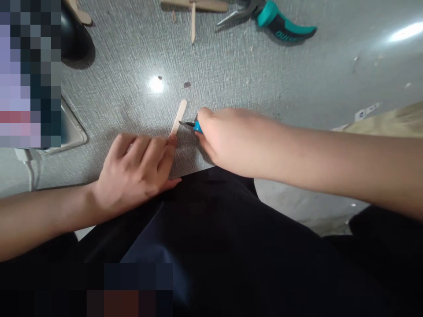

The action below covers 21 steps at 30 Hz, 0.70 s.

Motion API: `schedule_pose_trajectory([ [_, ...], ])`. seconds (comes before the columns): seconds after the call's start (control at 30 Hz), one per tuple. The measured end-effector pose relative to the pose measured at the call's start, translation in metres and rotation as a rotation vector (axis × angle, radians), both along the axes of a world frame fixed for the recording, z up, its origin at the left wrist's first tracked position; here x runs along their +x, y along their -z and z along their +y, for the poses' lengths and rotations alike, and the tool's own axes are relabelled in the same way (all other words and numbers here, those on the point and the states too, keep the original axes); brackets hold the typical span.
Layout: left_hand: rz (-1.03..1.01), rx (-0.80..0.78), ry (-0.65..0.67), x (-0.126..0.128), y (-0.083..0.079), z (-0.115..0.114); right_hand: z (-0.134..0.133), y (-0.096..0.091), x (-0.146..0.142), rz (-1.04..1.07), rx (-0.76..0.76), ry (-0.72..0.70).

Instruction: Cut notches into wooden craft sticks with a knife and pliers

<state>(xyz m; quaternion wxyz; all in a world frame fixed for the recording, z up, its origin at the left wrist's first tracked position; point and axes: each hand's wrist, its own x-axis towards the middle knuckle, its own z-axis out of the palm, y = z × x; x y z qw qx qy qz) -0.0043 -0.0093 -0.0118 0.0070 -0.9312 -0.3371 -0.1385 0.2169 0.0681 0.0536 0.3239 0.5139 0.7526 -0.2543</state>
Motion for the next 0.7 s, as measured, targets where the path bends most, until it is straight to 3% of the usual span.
schedule_pose_trajectory([
  [0.2,0.040,-0.032,0.022,-0.001,-0.003,0.006,0.004,0.000,0.006,0.117,-0.043,0.062],
  [0.47,0.049,-0.058,0.030,-0.003,-0.005,0.006,-0.008,0.022,0.028,0.174,0.007,-0.001],
  [0.7,0.038,-0.041,0.028,-0.002,-0.004,0.007,-0.009,0.023,0.030,0.162,0.037,-0.047],
])
